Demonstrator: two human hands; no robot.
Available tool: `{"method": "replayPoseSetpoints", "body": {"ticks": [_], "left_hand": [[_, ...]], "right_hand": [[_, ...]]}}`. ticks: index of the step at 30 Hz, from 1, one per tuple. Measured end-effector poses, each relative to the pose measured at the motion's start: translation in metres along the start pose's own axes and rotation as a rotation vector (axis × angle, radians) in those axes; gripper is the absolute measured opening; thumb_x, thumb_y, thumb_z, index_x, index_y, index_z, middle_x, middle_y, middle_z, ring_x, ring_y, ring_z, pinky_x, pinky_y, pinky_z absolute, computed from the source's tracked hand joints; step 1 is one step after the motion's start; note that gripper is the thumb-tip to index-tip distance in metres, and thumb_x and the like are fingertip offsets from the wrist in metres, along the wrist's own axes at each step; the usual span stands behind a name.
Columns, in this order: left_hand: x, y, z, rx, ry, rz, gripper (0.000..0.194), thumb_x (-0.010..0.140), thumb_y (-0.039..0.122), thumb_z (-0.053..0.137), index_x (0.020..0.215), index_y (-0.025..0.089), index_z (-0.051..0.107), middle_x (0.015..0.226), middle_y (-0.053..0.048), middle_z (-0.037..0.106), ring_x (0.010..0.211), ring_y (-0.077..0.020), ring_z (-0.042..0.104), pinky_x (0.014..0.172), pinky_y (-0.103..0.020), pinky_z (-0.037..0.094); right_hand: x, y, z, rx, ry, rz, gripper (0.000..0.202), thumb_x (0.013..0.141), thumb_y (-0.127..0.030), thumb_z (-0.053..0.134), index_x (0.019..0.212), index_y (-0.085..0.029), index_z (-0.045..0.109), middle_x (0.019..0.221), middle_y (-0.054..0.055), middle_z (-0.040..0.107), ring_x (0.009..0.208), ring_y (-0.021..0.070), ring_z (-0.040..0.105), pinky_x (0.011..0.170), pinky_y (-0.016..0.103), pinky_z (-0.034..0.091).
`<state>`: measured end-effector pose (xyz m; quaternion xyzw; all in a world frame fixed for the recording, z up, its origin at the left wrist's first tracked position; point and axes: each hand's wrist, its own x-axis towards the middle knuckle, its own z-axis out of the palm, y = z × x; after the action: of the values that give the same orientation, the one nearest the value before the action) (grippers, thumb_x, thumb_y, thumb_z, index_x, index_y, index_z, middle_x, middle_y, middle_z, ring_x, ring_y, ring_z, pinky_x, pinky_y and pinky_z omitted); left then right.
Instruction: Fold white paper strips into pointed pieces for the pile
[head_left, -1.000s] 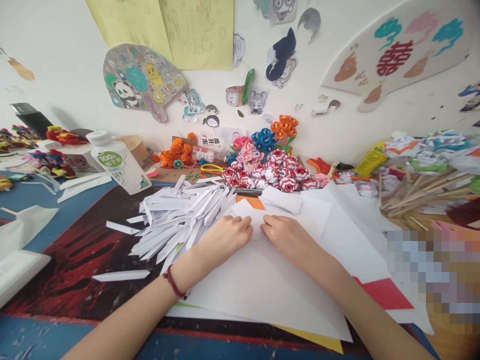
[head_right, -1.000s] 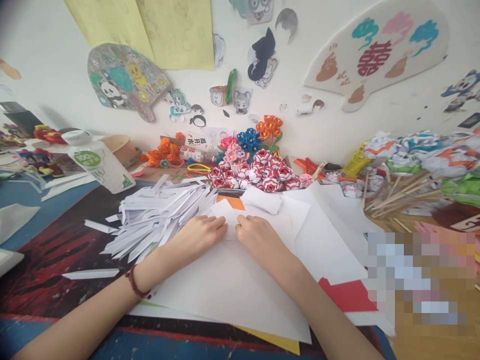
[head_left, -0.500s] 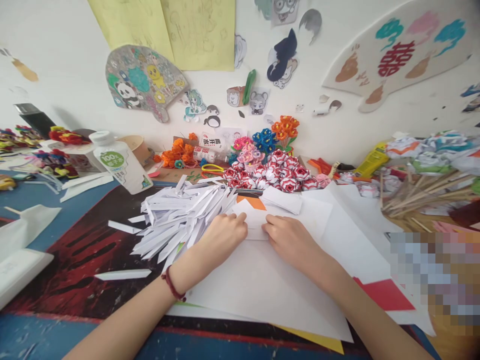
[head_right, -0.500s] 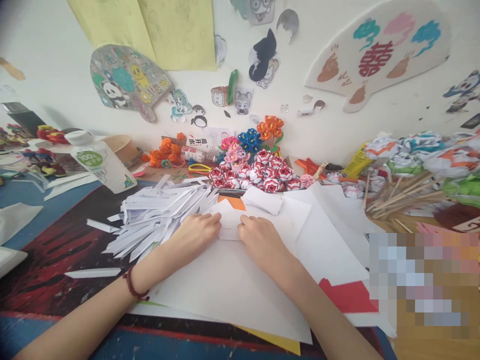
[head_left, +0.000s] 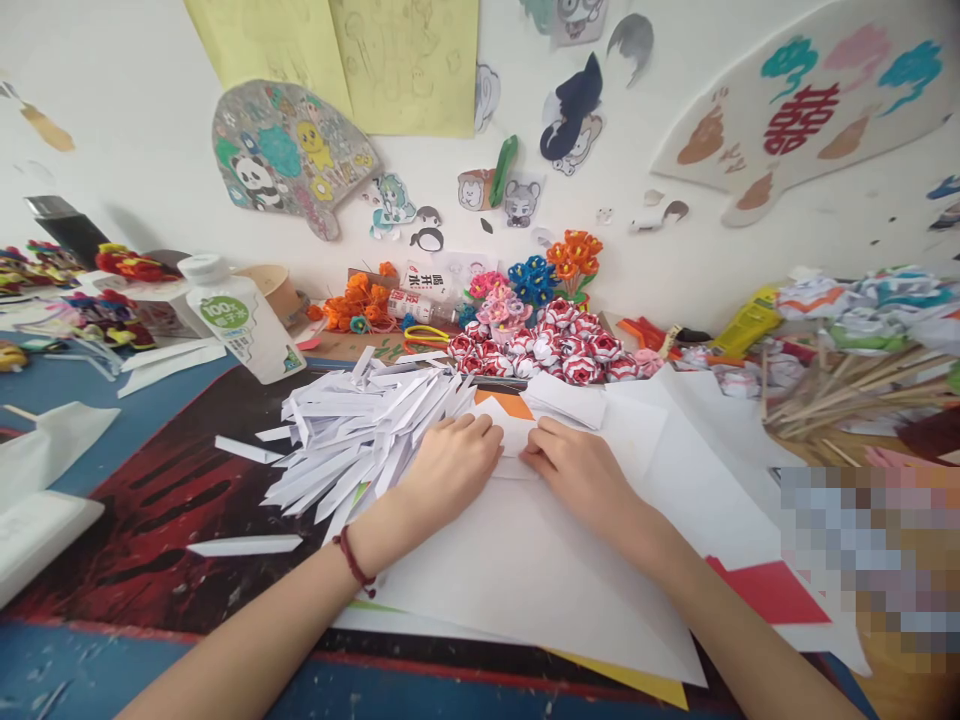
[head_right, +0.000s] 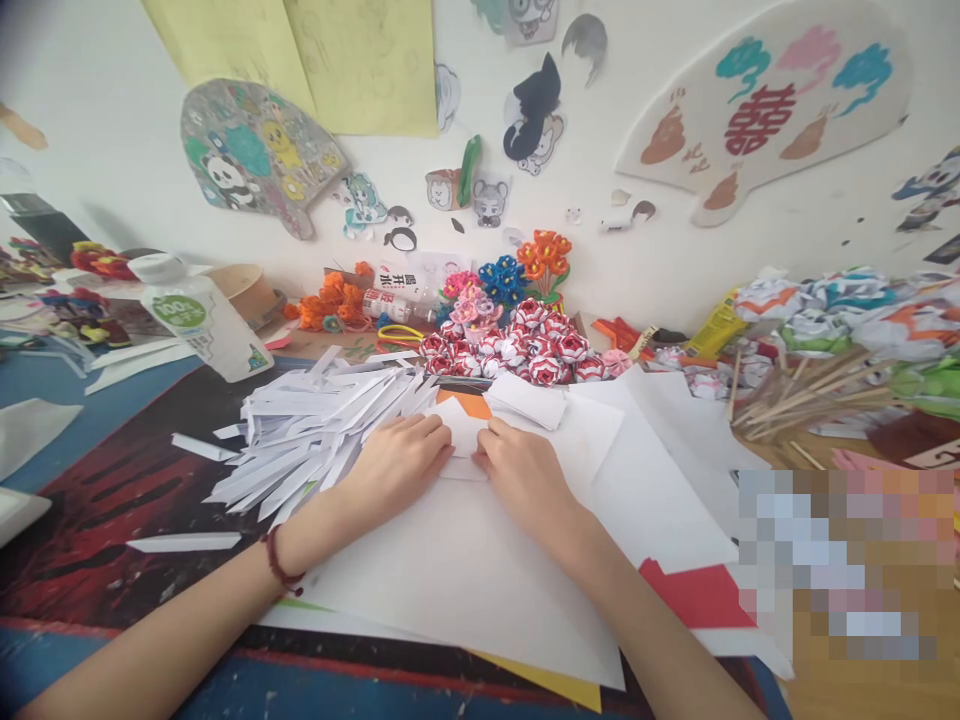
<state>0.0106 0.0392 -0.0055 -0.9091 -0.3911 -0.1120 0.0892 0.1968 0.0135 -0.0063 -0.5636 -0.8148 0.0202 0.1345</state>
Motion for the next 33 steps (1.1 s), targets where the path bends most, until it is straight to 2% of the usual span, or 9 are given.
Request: {"method": "replayPoseSetpoints", "body": {"ticks": [5,9,14,17,19,24,33], "left_hand": [[0.002,-0.004,0.01,-0.086,0.01,-0.026,0.007,0.088,0.025,0.056,0.086,0.018,0.055,0.087,-0.002,0.061,0.08,-0.0194,0.056,0.066,-0.032,0.038],[0.002,-0.005,0.011,-0.161,0.004,-0.03,0.004,0.087,0.02,0.056,0.085,0.018,0.054,0.086,-0.001,0.062,0.079,-0.018,0.055,0.068,-0.032,0.036],[0.002,-0.002,0.007,-0.289,-0.023,-0.058,0.009,0.089,0.024,0.054,0.083,0.017,0.055,0.085,-0.001,0.062,0.08,-0.0174,0.054,0.071,-0.032,0.035],[0.002,0.002,0.002,-0.333,-0.043,-0.014,0.02,0.093,0.032,0.048,0.083,0.017,0.057,0.083,-0.002,0.063,0.082,-0.0176,0.055,0.071,-0.032,0.034],[0.002,0.003,0.0,-0.328,-0.057,0.035,0.022,0.095,0.031,0.044,0.084,0.018,0.058,0.082,-0.002,0.064,0.083,-0.0175,0.054,0.072,-0.032,0.033],[0.002,0.002,-0.006,-0.298,-0.053,0.08,0.021,0.095,0.022,0.042,0.083,0.017,0.058,0.082,-0.001,0.064,0.081,-0.0163,0.053,0.071,-0.032,0.03],[0.004,-0.005,-0.006,-0.306,-0.005,0.046,0.021,0.094,0.023,0.045,0.08,0.018,0.059,0.079,0.0,0.066,0.079,-0.016,0.054,0.07,-0.032,0.029]], "right_hand": [[0.0,0.003,0.005,0.148,0.018,0.052,0.005,0.089,-0.019,0.054,0.084,-0.02,0.056,0.086,0.0,0.059,0.072,0.015,0.057,0.062,0.026,0.037],[-0.001,0.001,0.004,0.221,0.008,0.052,0.004,0.087,-0.016,0.055,0.087,-0.021,0.056,0.088,0.001,0.058,0.076,0.0162,0.056,0.065,0.026,0.039],[-0.001,-0.004,0.004,0.25,0.027,0.003,0.012,0.086,-0.008,0.052,0.081,-0.018,0.055,0.087,0.003,0.057,0.078,0.0166,0.054,0.067,0.027,0.039],[0.0,-0.006,0.004,0.244,0.035,-0.068,0.019,0.084,-0.001,0.047,0.078,-0.017,0.054,0.082,0.003,0.059,0.08,0.0181,0.053,0.07,0.028,0.039],[0.0,-0.006,0.004,0.273,0.031,-0.083,0.02,0.084,-0.001,0.047,0.076,-0.017,0.054,0.079,0.003,0.06,0.078,0.0181,0.053,0.07,0.028,0.039],[0.001,0.002,0.008,0.35,0.055,-0.021,0.021,0.077,0.002,0.049,0.07,-0.018,0.054,0.075,0.001,0.059,0.074,0.0164,0.055,0.066,0.027,0.038],[0.006,0.013,0.002,0.416,0.077,0.021,0.027,0.066,0.007,0.042,0.066,-0.017,0.054,0.071,0.002,0.06,0.068,0.0155,0.057,0.062,0.025,0.04]]}}
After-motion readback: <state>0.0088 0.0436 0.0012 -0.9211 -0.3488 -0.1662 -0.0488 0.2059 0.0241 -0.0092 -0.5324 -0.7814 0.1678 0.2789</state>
